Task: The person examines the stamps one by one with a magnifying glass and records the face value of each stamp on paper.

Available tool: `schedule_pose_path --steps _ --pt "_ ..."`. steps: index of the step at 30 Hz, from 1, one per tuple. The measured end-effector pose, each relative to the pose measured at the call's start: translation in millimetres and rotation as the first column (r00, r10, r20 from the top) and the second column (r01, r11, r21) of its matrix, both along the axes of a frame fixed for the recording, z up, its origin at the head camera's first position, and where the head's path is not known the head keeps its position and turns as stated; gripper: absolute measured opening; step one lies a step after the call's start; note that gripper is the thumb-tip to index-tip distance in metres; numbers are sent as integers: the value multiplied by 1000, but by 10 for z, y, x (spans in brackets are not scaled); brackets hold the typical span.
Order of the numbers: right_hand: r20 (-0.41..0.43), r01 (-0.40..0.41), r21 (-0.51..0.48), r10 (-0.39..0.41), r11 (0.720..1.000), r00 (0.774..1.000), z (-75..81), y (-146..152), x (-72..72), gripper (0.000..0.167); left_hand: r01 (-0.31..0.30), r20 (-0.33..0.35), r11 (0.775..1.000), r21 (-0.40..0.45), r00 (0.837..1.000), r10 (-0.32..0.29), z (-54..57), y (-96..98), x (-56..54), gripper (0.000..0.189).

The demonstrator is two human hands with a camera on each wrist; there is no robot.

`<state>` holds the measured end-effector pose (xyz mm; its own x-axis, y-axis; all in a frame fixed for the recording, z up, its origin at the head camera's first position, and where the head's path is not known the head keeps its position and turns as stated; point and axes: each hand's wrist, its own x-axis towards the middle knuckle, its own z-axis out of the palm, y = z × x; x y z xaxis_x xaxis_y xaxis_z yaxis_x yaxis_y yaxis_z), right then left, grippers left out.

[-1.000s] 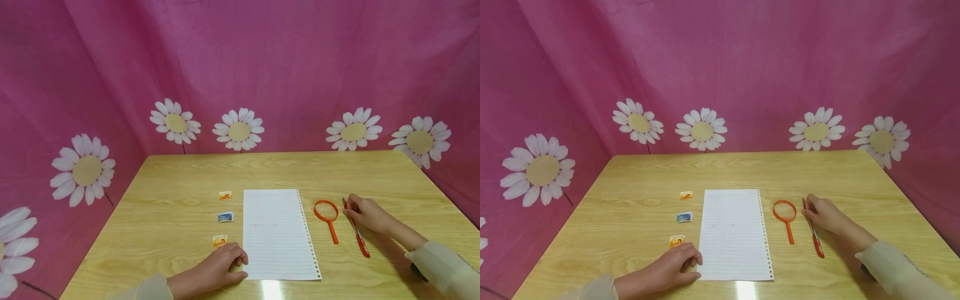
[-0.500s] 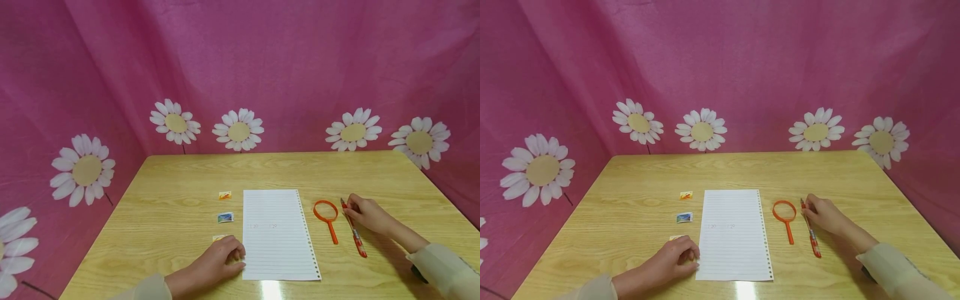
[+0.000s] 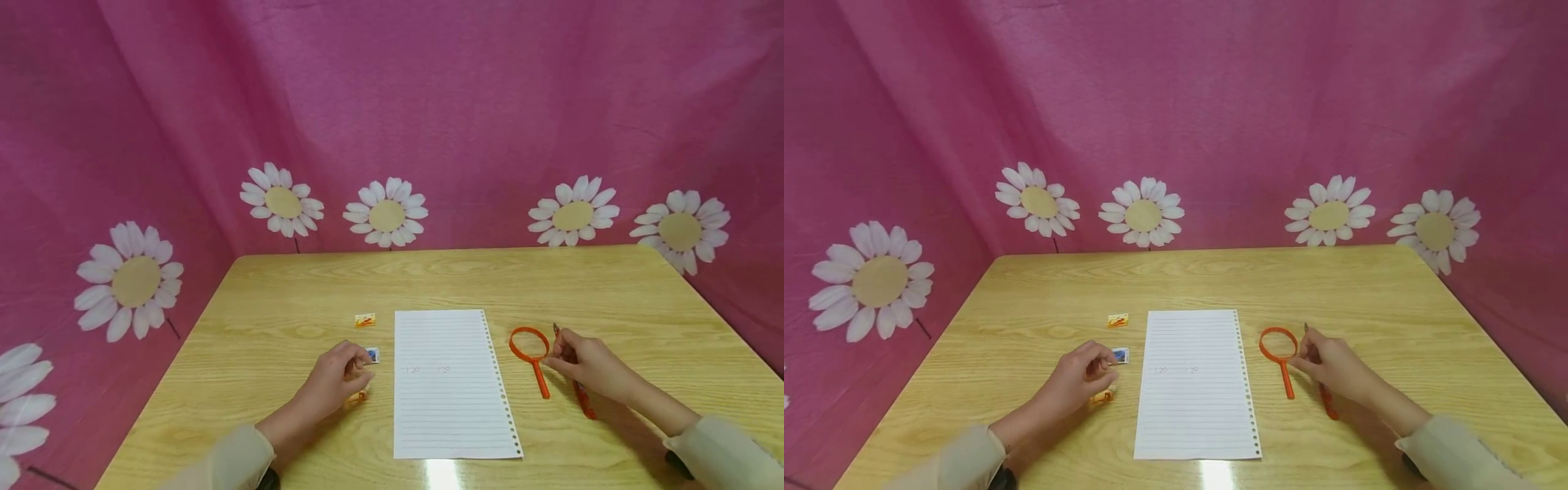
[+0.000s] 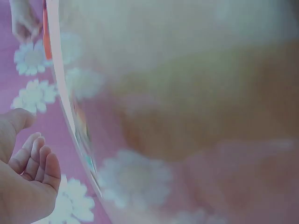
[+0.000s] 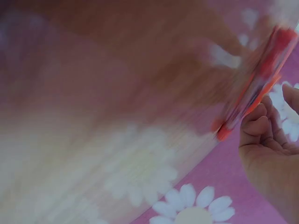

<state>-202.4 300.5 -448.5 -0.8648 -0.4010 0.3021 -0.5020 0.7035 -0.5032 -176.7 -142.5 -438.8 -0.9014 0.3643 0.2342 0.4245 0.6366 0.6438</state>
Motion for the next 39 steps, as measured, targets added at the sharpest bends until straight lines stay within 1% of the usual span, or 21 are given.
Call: schedule_pose_path --steps 3,6,8,11,15,18,22,25,28,33,39 --pt "50 7 0 -7 1000 999 21 -81 67 24 -71 -24 997 3 997 71 28 -47 -131 15" --pt "99 6 -2 -6 1000 995 52 -151 132 26 -128 -44 992 -6 991 128 35 -81 -258 16" --pt "128 17 -2 -17 1000 992 69 -194 170 27 -158 -44 987 -11 987 157 34 -95 -337 17" --pt "170 48 8 -49 999 984 90 -246 222 29 -181 -23 983 -8 983 181 39 -104 -448 18" --pt "206 88 17 -89 996 975 99 -289 276 31 -187 4 982 -13 982 187 37 -115 -583 18" --pt "227 102 22 -104 995 968 94 -307 301 32 -197 15 980 -24 980 198 18 -127 -680 18" --pt "240 125 40 -131 991 962 87 -334 313 33 -208 27 977 -49 977 209 -8 -140 -801 19" --pt "235 149 69 -161 986 959 85 -353 310 34 -198 37 977 -79 979 202 -23 -145 -876 18" --pt "230 164 80 -178 983 957 73 -366 306 35 -187 57 977 -107 979 194 -41 -151 -934 16" --pt "204 190 91 -205 978 957 43 -392 319 34 -175 81 975 -136 979 187 -81 -140 -991 13" --pt "203 214 104 -232 971 951 62 -398 310 31 -147 72 975 -166 984 161 -78 -129 -1037 11"
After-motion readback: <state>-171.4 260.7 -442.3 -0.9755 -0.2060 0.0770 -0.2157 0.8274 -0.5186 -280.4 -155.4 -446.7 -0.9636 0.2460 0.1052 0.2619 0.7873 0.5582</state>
